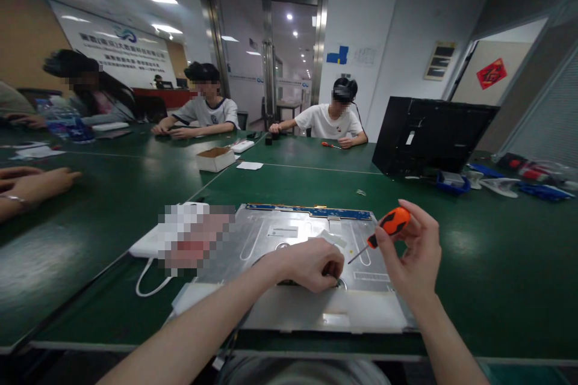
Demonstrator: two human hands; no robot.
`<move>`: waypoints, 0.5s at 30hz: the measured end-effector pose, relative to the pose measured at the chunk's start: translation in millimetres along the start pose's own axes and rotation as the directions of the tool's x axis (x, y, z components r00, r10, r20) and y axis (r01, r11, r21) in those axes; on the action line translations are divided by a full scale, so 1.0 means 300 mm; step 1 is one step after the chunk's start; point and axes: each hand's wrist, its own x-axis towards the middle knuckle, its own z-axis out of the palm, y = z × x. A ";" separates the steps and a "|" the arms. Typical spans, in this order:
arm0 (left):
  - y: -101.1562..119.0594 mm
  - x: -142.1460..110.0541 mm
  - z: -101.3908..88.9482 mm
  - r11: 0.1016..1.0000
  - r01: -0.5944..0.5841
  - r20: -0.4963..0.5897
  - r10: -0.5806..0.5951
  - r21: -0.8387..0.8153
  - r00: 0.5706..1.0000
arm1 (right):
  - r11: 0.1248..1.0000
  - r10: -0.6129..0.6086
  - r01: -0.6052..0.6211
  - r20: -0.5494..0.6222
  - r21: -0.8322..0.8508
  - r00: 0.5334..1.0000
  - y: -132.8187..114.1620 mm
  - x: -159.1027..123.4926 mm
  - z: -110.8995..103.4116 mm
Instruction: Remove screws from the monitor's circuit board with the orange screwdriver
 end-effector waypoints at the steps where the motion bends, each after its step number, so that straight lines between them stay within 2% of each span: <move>1: -0.001 0.000 0.001 1.000 -0.003 0.001 0.003 -0.004 1.000 | 0.999 0.034 -0.034 -0.011 0.020 0.999 0.003 -0.006 -0.004; 7: 0.001 -0.003 0.003 0.999 -0.014 -0.011 0.013 -0.047 1.000 | 0.986 0.100 -0.111 0.090 0.121 0.991 0.020 -0.025 0.010; 15: 0.008 0.002 0.009 0.998 -0.029 -0.035 0.027 -0.051 0.999 | 0.994 0.030 -0.046 0.158 0.097 0.987 0.049 -0.049 0.054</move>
